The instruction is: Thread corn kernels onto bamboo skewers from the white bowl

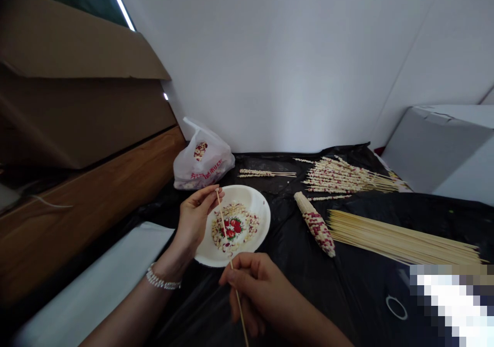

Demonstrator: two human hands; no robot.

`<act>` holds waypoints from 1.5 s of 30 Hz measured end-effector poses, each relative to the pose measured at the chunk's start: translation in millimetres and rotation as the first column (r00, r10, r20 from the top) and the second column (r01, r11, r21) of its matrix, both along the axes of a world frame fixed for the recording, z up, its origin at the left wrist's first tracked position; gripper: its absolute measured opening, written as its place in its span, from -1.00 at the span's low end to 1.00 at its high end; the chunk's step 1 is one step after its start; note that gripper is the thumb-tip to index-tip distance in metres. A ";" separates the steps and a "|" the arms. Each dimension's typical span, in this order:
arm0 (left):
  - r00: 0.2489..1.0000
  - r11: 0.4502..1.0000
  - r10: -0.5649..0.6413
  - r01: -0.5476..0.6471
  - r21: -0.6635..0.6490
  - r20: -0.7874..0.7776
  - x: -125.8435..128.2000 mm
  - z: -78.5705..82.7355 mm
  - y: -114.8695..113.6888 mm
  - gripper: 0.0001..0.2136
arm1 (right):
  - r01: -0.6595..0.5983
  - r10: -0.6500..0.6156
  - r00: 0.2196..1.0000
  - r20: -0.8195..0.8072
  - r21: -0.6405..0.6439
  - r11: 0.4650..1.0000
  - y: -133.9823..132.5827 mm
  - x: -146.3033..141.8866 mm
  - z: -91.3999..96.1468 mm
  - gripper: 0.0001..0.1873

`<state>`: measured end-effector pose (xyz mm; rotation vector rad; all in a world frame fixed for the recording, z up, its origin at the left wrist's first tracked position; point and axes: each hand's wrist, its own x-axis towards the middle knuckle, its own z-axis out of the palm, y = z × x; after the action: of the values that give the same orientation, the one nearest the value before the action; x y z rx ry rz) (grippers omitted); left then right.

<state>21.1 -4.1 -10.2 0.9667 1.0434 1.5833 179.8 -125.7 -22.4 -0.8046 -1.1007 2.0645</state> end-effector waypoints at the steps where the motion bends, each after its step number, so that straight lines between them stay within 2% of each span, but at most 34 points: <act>1: 1.000 1.000 -0.004 0.004 -0.003 -0.001 0.2 0.4 -0.4 -0.81 | 0.009 -0.009 1.000 0.006 0.005 1.000 0.4 0.1 -0.2 -0.64; 7: 0.998 0.998 -0.058 0.057 -0.029 -0.040 4.2 2.8 -6.5 -0.84 | 0.101 -0.105 0.993 0.058 0.071 0.992 6.3 4.3 -0.8 -0.62; 12: 0.979 0.982 -0.183 0.178 -0.062 -0.087 10.1 5.8 -16.6 -0.83 | 0.204 -0.216 0.967 0.138 0.097 0.974 12.9 8.1 0.6 -0.56; 19: 0.882 0.899 -0.434 0.410 -0.155 -0.186 15.7 11.7 -30.6 -0.81 | 0.345 -0.370 0.910 0.189 0.152 0.926 18.7 13.8 3.4 -0.57; 24: 0.806 0.840 -0.542 0.517 -0.162 -0.239 18.0 13.6 -33.1 -0.81 | 0.374 -0.416 0.881 0.227 0.205 0.905 21.3 18.0 4.3 -0.60; 27: 0.818 0.854 -0.520 0.498 -0.153 -0.245 17.1 11.9 -32.1 -0.71 | 0.397 -0.503 0.810 0.301 0.349 0.849 24.1 21.9 3.5 -0.62; 29: 0.792 0.870 -0.487 0.476 -0.127 -0.368 16.2 10.8 -34.0 -0.70 | 0.410 -0.613 0.716 0.335 0.509 0.757 26.9 26.3 1.8 -0.66; 31: 0.680 0.882 -0.422 0.461 -0.098 -0.600 16.4 11.2 -39.7 -0.70 | 0.393 -0.708 0.623 0.333 0.650 0.651 30.5 32.0 -1.2 -0.71; 32: 0.584 0.887 -0.374 0.453 -0.092 -0.721 17.4 12.1 -43.8 -0.68 | 0.374 -0.739 0.586 0.331 0.699 0.610 32.5 35.0 -2.9 -0.72; 34: 0.337 0.882 -0.298 0.455 -0.123 -0.893 21.1 15.0 -53.1 -0.61 | 0.337 -0.785 0.524 0.330 0.766 0.547 36.3 40.6 -6.5 -0.73; 37: -0.028 0.854 -0.246 0.467 -0.230 -0.969 29.1 20.4 -65.1 -0.69 | 0.312 -0.822 0.472 0.318 0.812 0.493 41.0 46.8 -10.5 -0.74; 39: -0.200 0.855 -0.189 0.447 -0.261 -0.961 33.4 24.3 -70.4 -0.80 | 0.305 -0.831 0.459 0.315 0.822 0.480 43.1 49.5 -11.7 -0.74; 40: -0.255 0.864 -0.156 0.433 -0.257 -0.954 34.5 26.4 -72.6 -0.81 | 0.299 -0.835 0.452 0.314 0.829 0.474 43.9 50.7 -11.9 -0.74; 42: -0.312 0.878 -0.116 0.411 -0.244 -0.943 33.8 30.9 -77.5 -0.80 | 0.287 -0.846 0.433 0.310 0.843 0.455 44.9 52.9 -11.6 -0.75; 45: -0.315 0.889 -0.105 0.395 -0.231 -0.943 26.8 36.4 -90.6 -0.74 | 0.274 -0.865 0.400 0.302 0.862 0.428 46.0 56.6 -10.6 -0.76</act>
<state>48.0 -94.7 26.2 2.6678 1.4637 0.0000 236.5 -79.7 -32.9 -1.3985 -1.5081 0.4502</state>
